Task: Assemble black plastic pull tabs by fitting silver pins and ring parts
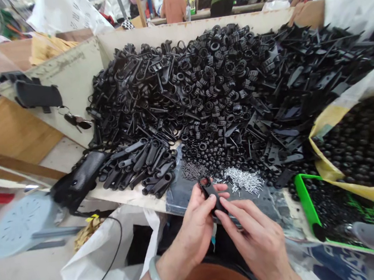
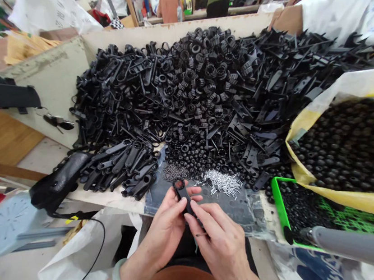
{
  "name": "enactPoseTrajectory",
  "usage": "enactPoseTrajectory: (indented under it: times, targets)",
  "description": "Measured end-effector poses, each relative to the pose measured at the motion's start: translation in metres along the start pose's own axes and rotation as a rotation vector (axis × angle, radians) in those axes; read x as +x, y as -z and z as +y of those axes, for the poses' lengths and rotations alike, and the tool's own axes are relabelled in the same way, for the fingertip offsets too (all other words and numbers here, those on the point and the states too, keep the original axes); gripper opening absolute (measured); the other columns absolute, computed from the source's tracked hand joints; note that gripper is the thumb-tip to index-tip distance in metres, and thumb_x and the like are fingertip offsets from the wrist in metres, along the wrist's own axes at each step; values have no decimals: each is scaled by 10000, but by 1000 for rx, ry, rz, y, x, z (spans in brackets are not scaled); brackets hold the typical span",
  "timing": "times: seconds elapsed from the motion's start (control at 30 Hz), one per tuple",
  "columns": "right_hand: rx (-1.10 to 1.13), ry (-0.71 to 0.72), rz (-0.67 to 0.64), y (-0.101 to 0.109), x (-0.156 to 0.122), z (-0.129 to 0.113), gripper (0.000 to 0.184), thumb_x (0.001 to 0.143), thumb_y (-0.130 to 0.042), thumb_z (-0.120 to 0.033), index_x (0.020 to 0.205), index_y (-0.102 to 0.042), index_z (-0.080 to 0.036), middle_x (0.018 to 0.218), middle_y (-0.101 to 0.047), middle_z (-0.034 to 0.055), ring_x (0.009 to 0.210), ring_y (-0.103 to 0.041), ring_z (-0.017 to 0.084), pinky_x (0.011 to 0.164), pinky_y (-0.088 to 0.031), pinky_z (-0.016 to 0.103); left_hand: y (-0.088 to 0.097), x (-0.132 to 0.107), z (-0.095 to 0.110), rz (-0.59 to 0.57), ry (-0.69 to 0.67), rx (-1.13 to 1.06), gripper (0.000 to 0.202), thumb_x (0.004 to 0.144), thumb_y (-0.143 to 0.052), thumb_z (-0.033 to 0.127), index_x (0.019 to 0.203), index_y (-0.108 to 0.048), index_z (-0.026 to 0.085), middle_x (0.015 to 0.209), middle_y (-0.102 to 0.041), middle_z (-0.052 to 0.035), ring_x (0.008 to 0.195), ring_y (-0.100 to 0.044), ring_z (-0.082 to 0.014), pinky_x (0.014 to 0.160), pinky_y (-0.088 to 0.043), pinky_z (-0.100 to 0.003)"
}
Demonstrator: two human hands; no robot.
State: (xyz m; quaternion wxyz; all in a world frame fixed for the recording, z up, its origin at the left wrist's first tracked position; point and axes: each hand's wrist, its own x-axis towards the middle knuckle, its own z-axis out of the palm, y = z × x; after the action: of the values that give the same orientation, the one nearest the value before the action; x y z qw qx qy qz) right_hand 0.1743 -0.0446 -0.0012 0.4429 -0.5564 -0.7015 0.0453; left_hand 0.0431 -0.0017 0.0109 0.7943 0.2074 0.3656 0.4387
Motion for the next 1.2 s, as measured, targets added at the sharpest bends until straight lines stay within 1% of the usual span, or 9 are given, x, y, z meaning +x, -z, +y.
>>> enactPoseTrajectory:
  times: [0.17, 0.4, 0.63, 0.9, 0.97, 1.03, 1.07, 1.13, 1.2]
  targets:
    - [51, -7, 7, 0, -3, -2, 198, 989, -625, -147, 1141, -751, -161, 943, -748, 68, 767, -741, 133, 714, -612, 202, -3, -2, -2, -2, 5, -18, 284, 886, -748, 297, 1137, -637, 221, 1232, -700, -78, 1142, -609, -197, 1036, -440, -356]
    - [36, -60, 11, 0, -6, -5, 194, 990, -643, -184, 1145, -760, -182, 941, -757, 66, 733, -745, 145, 717, -636, 229, -7, -3, -4, 17, 0, -23, 277, 888, -750, 319, 1115, -618, 231, 1186, -699, -62, 1093, -615, -188, 997, -463, -341]
    - [79, -71, 21, -4, -9, -2, 204, 979, -647, -140, 1148, -753, -175, 987, -752, 75, 863, -760, 165, 770, -638, 234, -4, 0, -6, 4, 28, -67, 287, 893, -759, 336, 1130, -660, 207, 1131, -714, -66, 1021, -638, -174, 976, -481, -319]
    - [-32, -37, 29, -14, -17, 4, 223, 982, -655, -176, 1182, -753, -194, 964, -740, 71, 839, -741, 164, 765, -616, 241, -8, 4, -12, 49, -2, -31, 320, 869, -791, 371, 1090, -676, 171, 1143, -731, -107, 1067, -663, -195, 1001, -501, -326]
    - [-34, -78, 14, -9, -16, 3, 205, 982, -659, -219, 1155, -767, -201, 1027, -720, 91, 847, -736, 168, 711, -615, 237, -7, 6, -8, 65, 12, 19, 350, 859, -794, 399, 1093, -664, 173, 1129, -730, -110, 1031, -676, -201, 925, -531, -310]
    - [36, -153, -22, -1, -11, 5, 200, 986, -650, -261, 1131, -780, -219, 1031, -689, 88, 764, -710, 147, 624, -597, 224, -3, 9, -3, 40, 19, 109, 378, 863, -780, 439, 1101, -645, 178, 1053, -725, -94, 880, -680, -175, 756, -543, -266]
    - [89, -199, -27, 3, -7, 7, 192, 984, -649, -277, 1109, -787, -229, 998, -678, 76, 686, -676, 127, 566, -574, 214, 0, 9, -1, 15, 15, 161, 387, 871, -766, 459, 1106, -636, 180, 992, -714, -77, 773, -654, -148, 649, -513, -232]
    - [205, -307, -1, 10, 3, 13, 171, 975, -656, -311, 1037, -794, -231, 911, -670, 48, 571, -603, 103, 483, -521, 199, 6, 7, 4, -37, 11, 257, 396, 899, -722, 497, 1129, -623, 190, 869, -667, -30, 583, -523, -92, 487, -377, -186]
    - [356, -414, -22, 11, 10, 19, 198, 965, -664, -371, 998, -784, -216, 870, -695, 48, 595, -632, 122, 491, -527, 195, 13, -2, 8, -91, 18, 354, 386, 935, -663, 529, 1136, -620, 203, 766, -596, 15, 503, -390, -73, 453, -272, -193]
